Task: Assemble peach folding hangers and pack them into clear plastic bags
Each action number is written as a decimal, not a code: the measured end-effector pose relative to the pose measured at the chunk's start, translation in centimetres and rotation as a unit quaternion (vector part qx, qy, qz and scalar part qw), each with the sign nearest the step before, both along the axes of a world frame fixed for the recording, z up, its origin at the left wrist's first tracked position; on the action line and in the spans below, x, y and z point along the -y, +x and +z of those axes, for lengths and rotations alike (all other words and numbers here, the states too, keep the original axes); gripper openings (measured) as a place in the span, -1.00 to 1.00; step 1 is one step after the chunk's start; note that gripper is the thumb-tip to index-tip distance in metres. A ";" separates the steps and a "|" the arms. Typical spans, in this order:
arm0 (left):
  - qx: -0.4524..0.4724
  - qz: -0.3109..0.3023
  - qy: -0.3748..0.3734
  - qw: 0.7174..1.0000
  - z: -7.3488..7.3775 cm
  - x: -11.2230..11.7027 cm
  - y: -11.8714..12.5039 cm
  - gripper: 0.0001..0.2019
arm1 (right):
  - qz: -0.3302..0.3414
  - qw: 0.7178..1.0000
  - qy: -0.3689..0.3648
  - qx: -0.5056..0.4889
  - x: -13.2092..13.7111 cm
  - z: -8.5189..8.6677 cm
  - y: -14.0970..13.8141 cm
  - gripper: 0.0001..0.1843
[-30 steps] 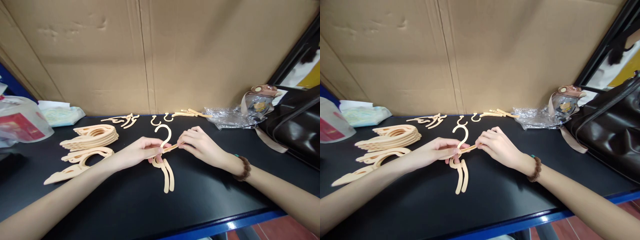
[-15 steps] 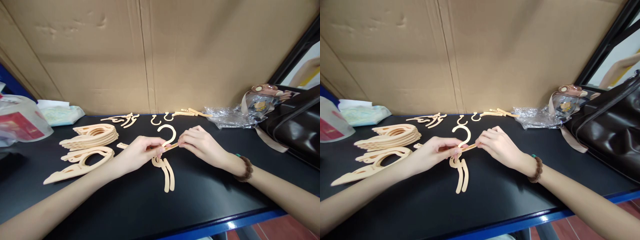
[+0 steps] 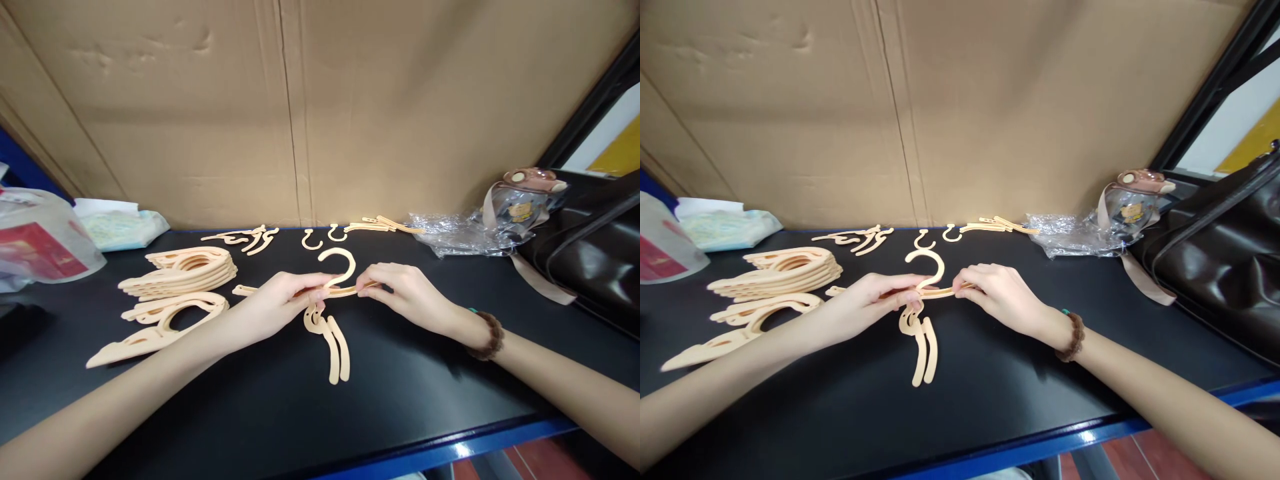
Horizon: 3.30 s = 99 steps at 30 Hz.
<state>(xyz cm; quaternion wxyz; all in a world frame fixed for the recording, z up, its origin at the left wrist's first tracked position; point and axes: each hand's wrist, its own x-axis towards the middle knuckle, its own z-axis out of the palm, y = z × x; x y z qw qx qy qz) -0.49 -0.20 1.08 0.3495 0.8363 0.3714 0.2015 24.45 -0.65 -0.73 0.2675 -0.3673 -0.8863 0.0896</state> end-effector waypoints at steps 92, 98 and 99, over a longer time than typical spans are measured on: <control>-0.257 0.231 0.183 0.920 -0.2 1.2 0.9 -0.49 | -0.096 0.954 0.271 0.083 0.3 1.6 0.7 -0.72; -0.226 0.203 0.088 0.948 -0.2 1.3 0.9 -0.64 | -0.076 0.958 0.261 0.087 0.6 1.4 0.3 -0.70; -0.225 0.206 0.076 0.949 -0.1 1.3 0.9 -0.66 | -0.071 0.959 0.261 0.088 0.6 1.4 0.2 -0.70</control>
